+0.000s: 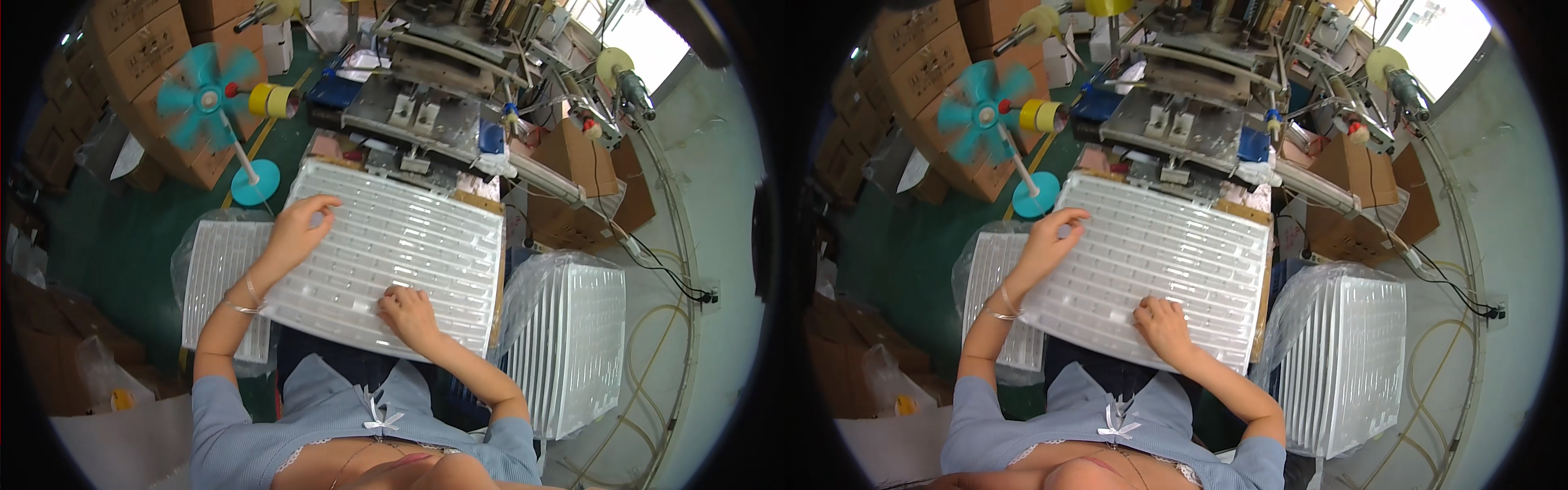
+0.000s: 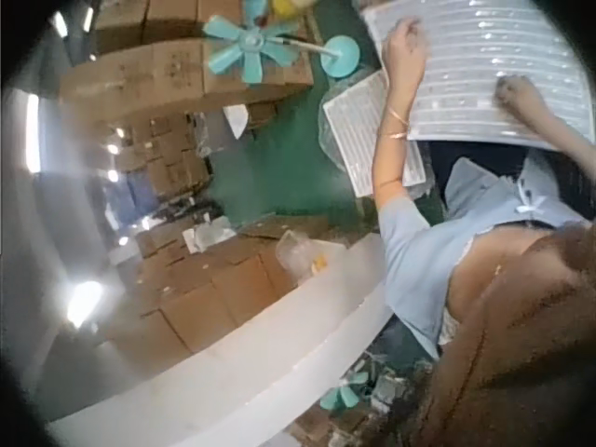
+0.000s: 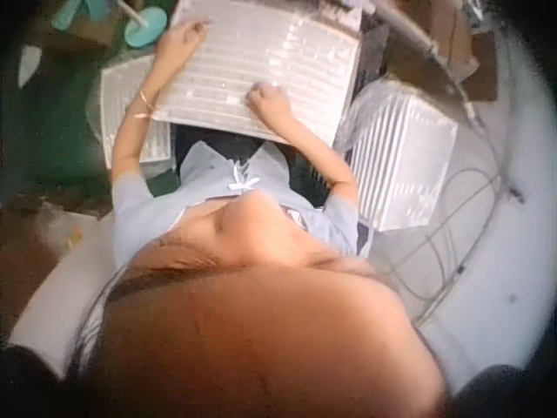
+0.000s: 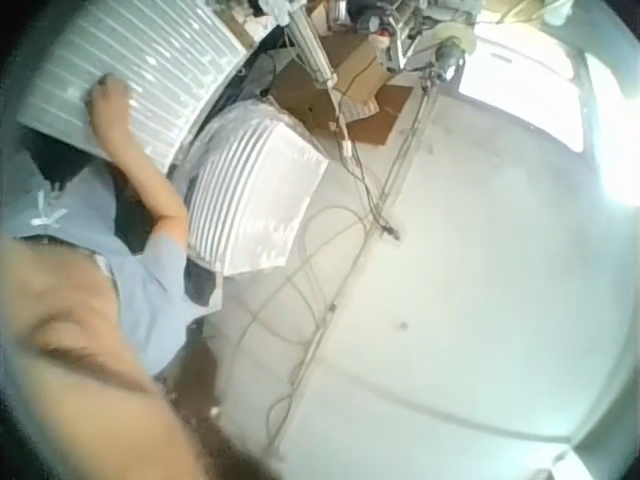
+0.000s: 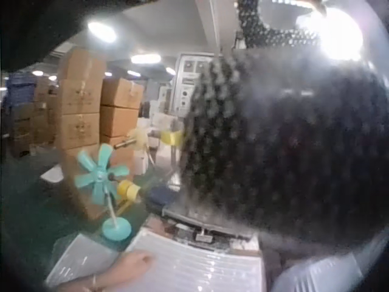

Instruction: The person repeatedly picks up small transparent plastic components and inserts them into a larger clear plastic tray. They then place the tray into a machine, press down on a lever to secure the components, and remove the tray to repeat the process. The person stacks the completed trays on the right side of the workspace.

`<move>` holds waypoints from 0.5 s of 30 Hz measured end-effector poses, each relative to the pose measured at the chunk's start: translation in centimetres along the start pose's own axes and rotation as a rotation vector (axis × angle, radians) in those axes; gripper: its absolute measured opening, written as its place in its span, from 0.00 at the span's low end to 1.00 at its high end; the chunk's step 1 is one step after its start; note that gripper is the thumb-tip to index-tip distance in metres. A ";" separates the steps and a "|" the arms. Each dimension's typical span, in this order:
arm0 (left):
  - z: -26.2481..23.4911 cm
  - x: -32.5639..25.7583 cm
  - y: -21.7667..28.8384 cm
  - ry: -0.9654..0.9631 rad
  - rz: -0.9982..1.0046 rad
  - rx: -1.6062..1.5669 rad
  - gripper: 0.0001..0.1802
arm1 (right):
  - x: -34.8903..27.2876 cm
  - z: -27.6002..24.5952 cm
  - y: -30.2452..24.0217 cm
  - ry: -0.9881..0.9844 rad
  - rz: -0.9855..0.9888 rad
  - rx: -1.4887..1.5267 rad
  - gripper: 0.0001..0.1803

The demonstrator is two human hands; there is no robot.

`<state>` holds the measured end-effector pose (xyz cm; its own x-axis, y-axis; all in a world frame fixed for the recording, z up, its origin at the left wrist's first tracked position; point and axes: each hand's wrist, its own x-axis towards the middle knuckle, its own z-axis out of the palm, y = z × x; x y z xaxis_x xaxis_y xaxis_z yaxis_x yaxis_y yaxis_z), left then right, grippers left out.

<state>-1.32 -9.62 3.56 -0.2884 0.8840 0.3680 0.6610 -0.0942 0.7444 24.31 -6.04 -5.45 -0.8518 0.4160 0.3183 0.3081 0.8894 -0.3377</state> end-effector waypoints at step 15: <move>10.2 22.6 2.8 0.091 0.332 0.556 0.21 | 10.1 -12.8 15.7 0.658 0.492 0.649 0.09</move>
<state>1.06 14.77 8.33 -0.0490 0.8042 0.5924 0.9778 -0.0825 0.1927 25.91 14.54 3.79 -0.2351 0.8987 0.3701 0.1061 0.4023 -0.9094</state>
